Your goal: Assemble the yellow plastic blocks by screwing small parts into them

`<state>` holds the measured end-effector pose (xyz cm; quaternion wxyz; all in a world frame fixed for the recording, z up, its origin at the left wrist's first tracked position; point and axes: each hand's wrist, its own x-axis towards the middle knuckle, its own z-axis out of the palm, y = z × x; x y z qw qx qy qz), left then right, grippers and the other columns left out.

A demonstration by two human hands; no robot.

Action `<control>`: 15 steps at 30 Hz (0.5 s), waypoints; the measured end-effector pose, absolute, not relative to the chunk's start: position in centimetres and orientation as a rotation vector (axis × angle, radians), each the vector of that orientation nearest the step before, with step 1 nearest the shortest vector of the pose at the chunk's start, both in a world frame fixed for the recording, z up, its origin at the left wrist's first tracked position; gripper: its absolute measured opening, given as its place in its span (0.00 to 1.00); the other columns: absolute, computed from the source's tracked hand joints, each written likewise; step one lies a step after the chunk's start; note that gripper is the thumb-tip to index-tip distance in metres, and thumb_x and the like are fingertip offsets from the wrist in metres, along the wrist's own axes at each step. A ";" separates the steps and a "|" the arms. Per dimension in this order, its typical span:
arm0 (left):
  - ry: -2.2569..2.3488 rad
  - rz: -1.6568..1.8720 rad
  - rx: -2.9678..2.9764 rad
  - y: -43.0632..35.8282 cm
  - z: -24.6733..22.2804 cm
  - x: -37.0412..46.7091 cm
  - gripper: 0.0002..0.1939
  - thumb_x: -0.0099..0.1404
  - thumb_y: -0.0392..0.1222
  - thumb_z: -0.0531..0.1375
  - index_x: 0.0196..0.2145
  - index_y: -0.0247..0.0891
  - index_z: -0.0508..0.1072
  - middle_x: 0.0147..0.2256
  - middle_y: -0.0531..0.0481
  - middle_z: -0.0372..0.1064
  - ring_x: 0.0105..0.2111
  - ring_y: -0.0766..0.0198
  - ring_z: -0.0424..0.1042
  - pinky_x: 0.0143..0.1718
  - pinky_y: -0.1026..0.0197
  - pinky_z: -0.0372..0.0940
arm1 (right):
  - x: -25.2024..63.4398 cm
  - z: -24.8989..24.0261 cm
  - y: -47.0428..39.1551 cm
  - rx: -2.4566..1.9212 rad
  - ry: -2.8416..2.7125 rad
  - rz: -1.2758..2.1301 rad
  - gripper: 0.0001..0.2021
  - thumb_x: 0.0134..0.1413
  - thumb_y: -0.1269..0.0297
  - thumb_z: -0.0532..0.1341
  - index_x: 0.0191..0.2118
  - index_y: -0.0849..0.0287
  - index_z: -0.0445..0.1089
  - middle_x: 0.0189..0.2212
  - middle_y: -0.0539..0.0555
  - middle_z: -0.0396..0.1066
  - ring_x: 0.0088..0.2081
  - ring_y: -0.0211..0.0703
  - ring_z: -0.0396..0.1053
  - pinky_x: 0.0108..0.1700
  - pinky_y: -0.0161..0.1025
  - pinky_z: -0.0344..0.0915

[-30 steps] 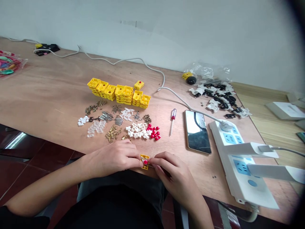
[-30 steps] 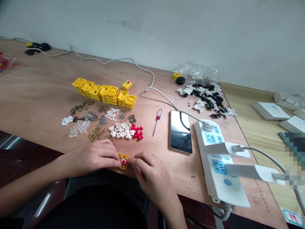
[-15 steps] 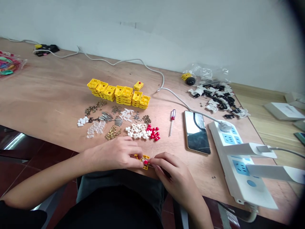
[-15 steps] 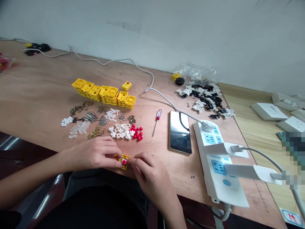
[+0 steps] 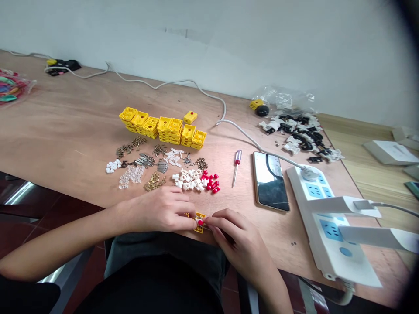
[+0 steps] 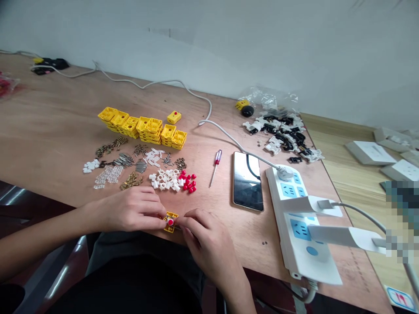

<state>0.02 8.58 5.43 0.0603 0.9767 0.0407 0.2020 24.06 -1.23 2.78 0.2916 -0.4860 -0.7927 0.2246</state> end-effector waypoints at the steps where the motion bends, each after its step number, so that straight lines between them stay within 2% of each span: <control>1: 0.119 0.620 2.962 8.6 5.5 0.1 0.11 0.77 0.37 0.57 0.36 0.39 0.77 0.35 0.50 0.78 0.34 0.64 0.76 0.37 0.59 0.67 | 24.1 2.8 -1.2 -1.293 -2.114 0.597 0.13 0.67 0.75 0.56 0.47 0.53 0.75 0.39 0.55 0.77 0.38 0.43 0.76 0.38 0.41 0.75; 9: 0.055 0.712 3.045 8.2 5.7 0.9 0.13 0.73 0.34 0.60 0.29 0.38 0.74 0.27 0.53 0.73 0.28 0.65 0.71 0.32 0.60 0.66 | 24.0 2.8 -1.1 -1.271 -2.092 0.562 0.13 0.68 0.73 0.56 0.46 0.53 0.77 0.38 0.55 0.77 0.37 0.43 0.77 0.38 0.39 0.75; 15: -0.047 0.712 3.125 7.9 5.7 0.7 0.12 0.71 0.31 0.60 0.29 0.38 0.75 0.27 0.52 0.72 0.27 0.65 0.70 0.29 0.58 0.65 | 24.1 2.7 -1.1 -1.269 -2.087 0.568 0.12 0.68 0.73 0.56 0.45 0.54 0.76 0.37 0.55 0.77 0.37 0.42 0.76 0.38 0.38 0.75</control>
